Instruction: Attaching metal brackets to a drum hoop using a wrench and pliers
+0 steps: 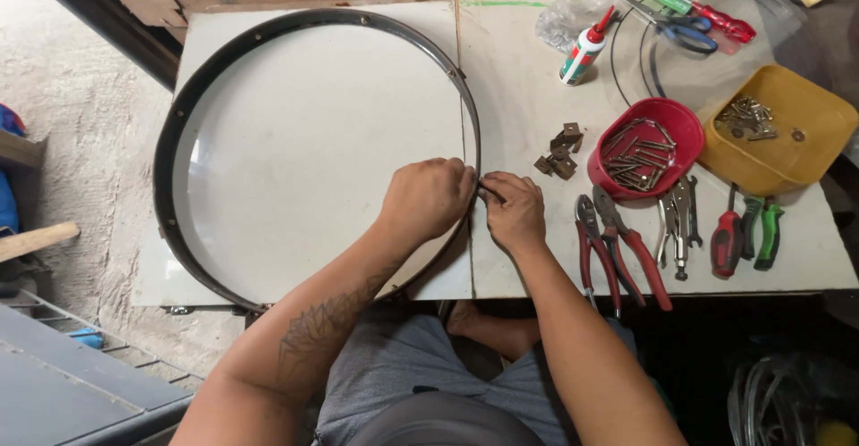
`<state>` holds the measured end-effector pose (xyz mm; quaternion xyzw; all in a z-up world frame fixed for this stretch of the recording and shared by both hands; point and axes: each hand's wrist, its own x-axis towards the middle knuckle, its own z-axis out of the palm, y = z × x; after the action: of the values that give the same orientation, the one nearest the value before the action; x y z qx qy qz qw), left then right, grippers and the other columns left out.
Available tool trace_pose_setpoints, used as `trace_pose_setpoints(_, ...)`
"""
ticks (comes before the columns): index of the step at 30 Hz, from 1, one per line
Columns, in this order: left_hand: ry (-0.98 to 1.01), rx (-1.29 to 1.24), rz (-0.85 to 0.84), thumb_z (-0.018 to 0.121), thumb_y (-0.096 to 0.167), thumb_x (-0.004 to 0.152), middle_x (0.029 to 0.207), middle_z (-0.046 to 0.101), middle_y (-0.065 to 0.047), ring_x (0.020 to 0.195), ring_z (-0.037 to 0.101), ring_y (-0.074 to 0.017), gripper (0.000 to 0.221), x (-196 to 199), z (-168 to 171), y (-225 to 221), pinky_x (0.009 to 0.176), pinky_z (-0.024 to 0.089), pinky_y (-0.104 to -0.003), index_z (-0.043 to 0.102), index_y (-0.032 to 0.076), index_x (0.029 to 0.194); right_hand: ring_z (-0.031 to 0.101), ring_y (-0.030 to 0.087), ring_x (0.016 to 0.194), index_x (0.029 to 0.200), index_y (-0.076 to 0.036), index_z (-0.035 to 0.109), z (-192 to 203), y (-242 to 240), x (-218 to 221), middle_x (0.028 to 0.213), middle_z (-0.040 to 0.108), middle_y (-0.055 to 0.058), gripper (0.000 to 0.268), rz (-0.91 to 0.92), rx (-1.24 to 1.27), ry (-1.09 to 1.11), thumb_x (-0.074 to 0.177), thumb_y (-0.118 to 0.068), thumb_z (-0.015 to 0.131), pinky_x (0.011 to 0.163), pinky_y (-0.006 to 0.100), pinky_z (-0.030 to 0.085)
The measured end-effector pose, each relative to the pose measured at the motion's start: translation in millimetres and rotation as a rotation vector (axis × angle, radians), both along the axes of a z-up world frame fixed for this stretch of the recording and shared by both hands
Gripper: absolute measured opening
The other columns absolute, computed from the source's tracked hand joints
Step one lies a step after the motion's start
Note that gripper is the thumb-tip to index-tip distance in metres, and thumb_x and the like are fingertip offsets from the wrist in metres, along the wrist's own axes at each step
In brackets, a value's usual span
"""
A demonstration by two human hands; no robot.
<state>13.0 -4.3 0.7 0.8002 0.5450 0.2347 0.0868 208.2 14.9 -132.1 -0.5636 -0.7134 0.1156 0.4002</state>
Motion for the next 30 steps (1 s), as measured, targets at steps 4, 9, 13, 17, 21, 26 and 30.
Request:
trace_pose_setpoints(4, 0.14, 0.178, -0.057, 0.052, 0.026, 0.094, 0.069, 0.068, -0.008, 0.064, 0.073, -0.0292, 0.024, 7.0, -24.5, -25.1, 0.054, 0.059, -0.042, 0.069, 0.012, 0.086, 0.069, 0.029, 0.093, 0.099, -0.026, 0.083, -5.7, 1.8, 0.4, 0.105, 0.077, -0.003, 0.016, -0.016, -0.006, -0.002, 0.085, -0.018, 0.08, 0.086, 0.042, 0.05)
trace_pose_setpoints(9, 0.274, 0.195, -0.123, 0.05, 0.027, 0.086, 0.072, 0.065, -0.009, 0.065, 0.072, -0.0322, 0.023, 5.3, -64.9, -60.5, 0.052, 0.058, -0.042, 0.065, 0.01, 0.085, 0.069, 0.028, 0.094, 0.099, -0.026, 0.082, 4.5, -2.1, -1.9, 0.107, 0.077, -0.003, 0.015, -0.014, -0.041, 0.01, 0.089, -0.017, 0.077, 0.089, 0.041, 0.049)
trace_pose_setpoints(13, 0.312, 0.192, -0.12, 0.053, 0.027, 0.086, 0.07, 0.062, -0.009, 0.062, 0.07, -0.032, 0.022, -0.8, -97.3, -65.9, 0.05, 0.056, -0.041, 0.064, 0.009, 0.083, 0.069, 0.029, 0.096, 0.101, -0.025, 0.082, 2.7, 0.2, -1.5, 0.108, 0.077, -0.002, 0.013, -0.019, -0.063, 0.013, 0.09, -0.02, 0.078, 0.091, 0.042, 0.048)
trace_pose_setpoints(17, 0.309, 0.219, -0.128, 0.053, 0.026, 0.087, 0.07, 0.062, -0.009, 0.063, 0.07, -0.032, 0.022, -4.3, -85.2, -67.9, 0.051, 0.056, -0.041, 0.065, 0.008, 0.083, 0.069, 0.029, 0.098, 0.105, -0.023, 0.081, 7.2, -1.2, -2.3, 0.109, 0.077, -0.001, 0.015, -0.006, -0.082, -0.01, 0.091, -0.021, 0.077, 0.093, 0.043, 0.047)
trace_pose_setpoints(21, 0.209, 0.228, -0.08, 0.052, 0.028, 0.093, 0.069, 0.064, -0.008, 0.063, 0.072, -0.0313, 0.027, -6.0, -77.9, -66.0, 0.051, 0.057, -0.041, 0.066, 0.009, 0.081, 0.066, 0.038, 0.095, 0.124, -0.005, 0.071, 37.9, -15.7, -7.6, 0.109, 0.077, 0.014, 0.039, -0.015, -0.161, 0.063, 0.087, -0.013, 0.078, 0.093, 0.048, 0.045)
trace_pose_setpoints(26, 0.047, 0.451, 0.145, 0.061, 0.028, 0.091, 0.06, 0.055, -0.003, 0.055, 0.067, -0.0279, 0.024, -24.4, -81.6, -67.1, 0.05, 0.054, -0.036, 0.061, 0.015, 0.07, 0.064, 0.028, 0.09, 0.136, -0.006, 0.061, 31.8, -8.1, -6.2, 0.11, 0.079, 0.008, 0.061, -0.037, -0.165, 0.094, 0.079, -0.012, 0.082, 0.087, 0.039, 0.048)
trace_pose_setpoints(30, -0.112, 0.407, 0.36, 0.063, 0.032, 0.097, 0.056, 0.053, -0.005, 0.054, 0.065, -0.029, 0.031, -53.9, -94.9, -87.0, 0.048, 0.052, -0.038, 0.063, 0.016, 0.071, 0.064, 0.022, 0.093, 0.143, -0.003, 0.054, 50.5, -18.7, -8.0, 0.131, 0.072, 0.012, 0.071, -0.047, -0.261, 0.185, 0.075, 0.0, 0.072, 0.087, 0.039, 0.05)
